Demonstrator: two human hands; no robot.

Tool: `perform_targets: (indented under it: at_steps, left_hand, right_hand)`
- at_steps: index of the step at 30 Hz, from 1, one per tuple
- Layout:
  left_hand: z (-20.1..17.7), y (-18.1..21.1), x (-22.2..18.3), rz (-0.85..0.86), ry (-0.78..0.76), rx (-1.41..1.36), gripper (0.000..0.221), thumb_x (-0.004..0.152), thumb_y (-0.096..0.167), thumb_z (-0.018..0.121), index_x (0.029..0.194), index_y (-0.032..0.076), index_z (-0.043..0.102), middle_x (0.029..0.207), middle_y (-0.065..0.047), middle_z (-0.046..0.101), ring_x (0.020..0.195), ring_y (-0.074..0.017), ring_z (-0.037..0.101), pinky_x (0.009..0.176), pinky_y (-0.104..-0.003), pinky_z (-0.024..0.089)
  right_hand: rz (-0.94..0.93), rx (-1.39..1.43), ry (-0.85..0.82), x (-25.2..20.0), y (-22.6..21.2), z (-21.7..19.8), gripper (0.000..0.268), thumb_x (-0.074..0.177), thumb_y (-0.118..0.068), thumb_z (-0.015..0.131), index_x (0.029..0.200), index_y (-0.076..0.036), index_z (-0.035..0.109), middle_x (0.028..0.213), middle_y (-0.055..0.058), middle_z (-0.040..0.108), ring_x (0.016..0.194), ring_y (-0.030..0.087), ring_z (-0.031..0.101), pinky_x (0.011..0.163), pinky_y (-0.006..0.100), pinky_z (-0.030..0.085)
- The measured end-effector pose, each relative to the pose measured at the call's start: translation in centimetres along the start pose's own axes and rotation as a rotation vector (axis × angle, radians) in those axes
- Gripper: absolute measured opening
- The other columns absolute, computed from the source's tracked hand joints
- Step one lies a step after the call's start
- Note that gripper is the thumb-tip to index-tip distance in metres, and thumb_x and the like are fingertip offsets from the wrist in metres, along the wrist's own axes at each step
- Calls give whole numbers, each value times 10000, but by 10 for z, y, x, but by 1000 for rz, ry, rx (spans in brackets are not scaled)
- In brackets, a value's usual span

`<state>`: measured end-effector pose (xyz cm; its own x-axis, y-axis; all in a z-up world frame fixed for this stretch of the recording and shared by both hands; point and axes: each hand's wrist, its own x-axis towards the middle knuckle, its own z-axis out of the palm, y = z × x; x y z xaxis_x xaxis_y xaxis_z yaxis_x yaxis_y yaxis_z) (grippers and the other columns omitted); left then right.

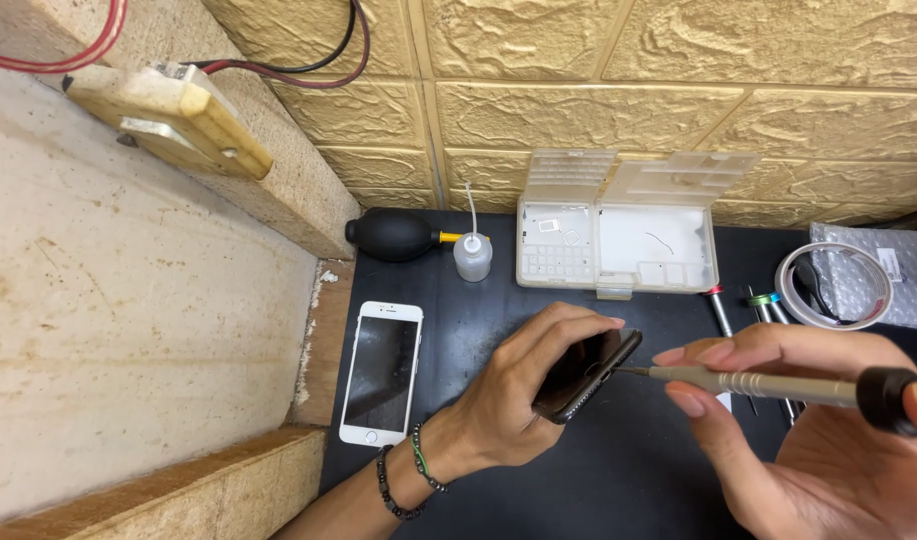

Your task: The person uses a screwdriver to remove screws from the bottom of a white smartphone and then closes the device. They then pick up a black smartphone and use the screwdriver to remove screws from its bottom edge.

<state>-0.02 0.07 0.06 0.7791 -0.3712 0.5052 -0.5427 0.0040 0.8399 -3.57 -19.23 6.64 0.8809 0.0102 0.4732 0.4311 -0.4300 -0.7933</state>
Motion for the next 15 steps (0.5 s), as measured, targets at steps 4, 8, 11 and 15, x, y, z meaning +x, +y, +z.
perform_targets:
  at_steps: [4,8,11,15]
  left_hand:
    - [0,0,0,0,2,-1,343,1019,-4,492,1362,-13,492,1255,-203,598,1146,-337,633,1046,-393,531]
    - [0,0,0,-1,-4,4,364,999,-21,487,1363,-13,486,1261,-206,596,1150,-340,633,1044,-390,530]
    - [0,0,0,-3,4,4,346,1009,-15,493,1355,-16,494,1250,-198,600,1130,-325,637,1025,-379,535]
    - [0,-1,0,6,6,4,349,1007,-33,499,1356,-17,492,1258,-206,600,1149,-334,637,1046,-385,535]
  right_hand:
    - [67,-44,-10,15,-24,6,84,919,108,658,951,74,589,957,167,728,826,238,831,983,297,618]
    - [-62,-54,-19,8,-8,2,606,910,74,699,1337,-25,280,1029,182,716,843,232,831,996,307,641]
    - [55,-108,-6,12,-13,3,165,875,56,739,885,48,575,1012,192,745,842,256,819,997,304,605]
    - [41,-95,-2,12,-12,2,142,882,57,728,912,58,590,1014,191,743,838,257,821,964,296,612]
